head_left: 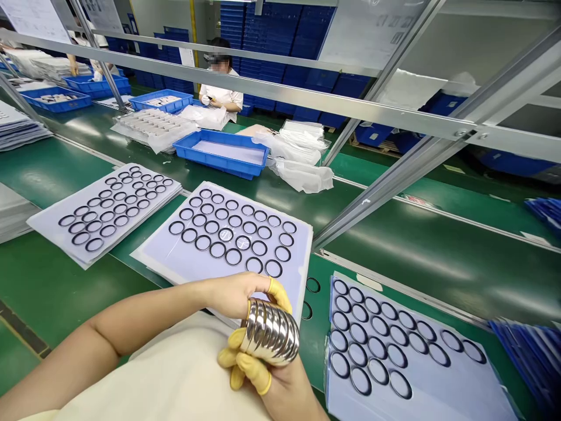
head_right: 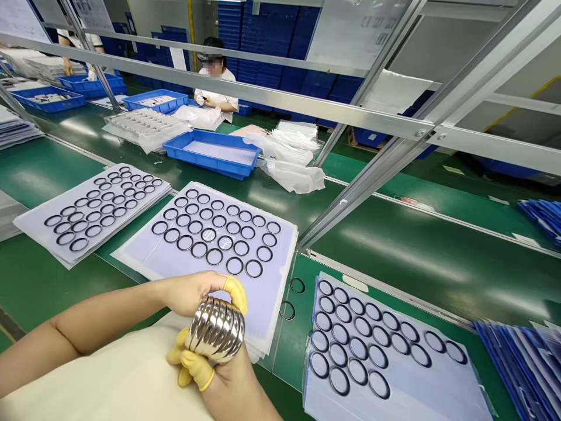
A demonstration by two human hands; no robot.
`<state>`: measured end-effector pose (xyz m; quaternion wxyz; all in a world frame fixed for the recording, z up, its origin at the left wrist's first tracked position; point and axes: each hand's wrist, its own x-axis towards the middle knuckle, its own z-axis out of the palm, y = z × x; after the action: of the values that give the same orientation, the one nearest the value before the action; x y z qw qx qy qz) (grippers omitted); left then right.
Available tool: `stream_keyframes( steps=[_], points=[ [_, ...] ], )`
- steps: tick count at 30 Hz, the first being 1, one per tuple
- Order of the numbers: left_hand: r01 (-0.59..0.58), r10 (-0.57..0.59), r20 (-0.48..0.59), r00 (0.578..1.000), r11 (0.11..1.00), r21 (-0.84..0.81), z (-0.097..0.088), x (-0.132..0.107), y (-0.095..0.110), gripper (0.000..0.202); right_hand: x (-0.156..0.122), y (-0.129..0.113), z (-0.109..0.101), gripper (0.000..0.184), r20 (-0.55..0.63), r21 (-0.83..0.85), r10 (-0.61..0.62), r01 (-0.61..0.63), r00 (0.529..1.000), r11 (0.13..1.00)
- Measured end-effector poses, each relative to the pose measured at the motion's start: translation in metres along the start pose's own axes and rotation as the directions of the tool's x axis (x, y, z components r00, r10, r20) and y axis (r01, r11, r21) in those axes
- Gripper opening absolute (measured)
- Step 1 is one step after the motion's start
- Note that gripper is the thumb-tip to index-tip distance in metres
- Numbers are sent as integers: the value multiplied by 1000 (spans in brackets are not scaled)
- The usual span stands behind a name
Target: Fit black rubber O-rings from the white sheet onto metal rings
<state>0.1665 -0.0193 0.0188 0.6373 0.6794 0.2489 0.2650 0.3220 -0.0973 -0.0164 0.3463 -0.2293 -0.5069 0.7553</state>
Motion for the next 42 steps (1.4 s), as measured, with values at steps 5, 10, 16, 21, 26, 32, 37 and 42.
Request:
stream_keyframes(
  steps=[5, 10, 16, 21, 26, 32, 37, 42],
  points=[
    [134, -133, 12, 991, 986, -98, 5, 2, -10, 18, 0, 2, 0, 19, 14, 169, 24, -26, 1000, 985],
    [251, -229, 111, 967, 932, -261, 13, 5, -27, 12, -2, 2, -3, 27, 62, 195, 90, -100, 994, 976],
    [278, -249, 126, 960, 898, -341, 18, 6, -32, 12, -7, -2, -3, 29, 71, 192, 115, -127, 991, 973],
    [258, -249, 69, 966, 919, -297, 18, 5, -26, 17, -5, 1, -3, 21, 26, 211, 46, -51, 999, 976],
    [54, -53, -114, 992, 999, 3, 0, -19, -13, 43, -10, 4, -8, 20, -93, -189, -200, 179, 975, 965],
    [114, -155, -195, 969, 972, -206, -12, -49, 2, 34, -12, 11, -24, 50, 9, -808, -548, 329, 836, 489],
    [405, -177, 511, 841, 832, -379, 0, -40, 12, 58, -7, -1, -20, 39, 69, -888, -549, 302, 833, 347],
    [508, -153, 673, 724, 778, -370, 4, -32, -7, 62, -6, -17, -14, 37, -56, -804, -280, 123, 958, 581]
  ],
)
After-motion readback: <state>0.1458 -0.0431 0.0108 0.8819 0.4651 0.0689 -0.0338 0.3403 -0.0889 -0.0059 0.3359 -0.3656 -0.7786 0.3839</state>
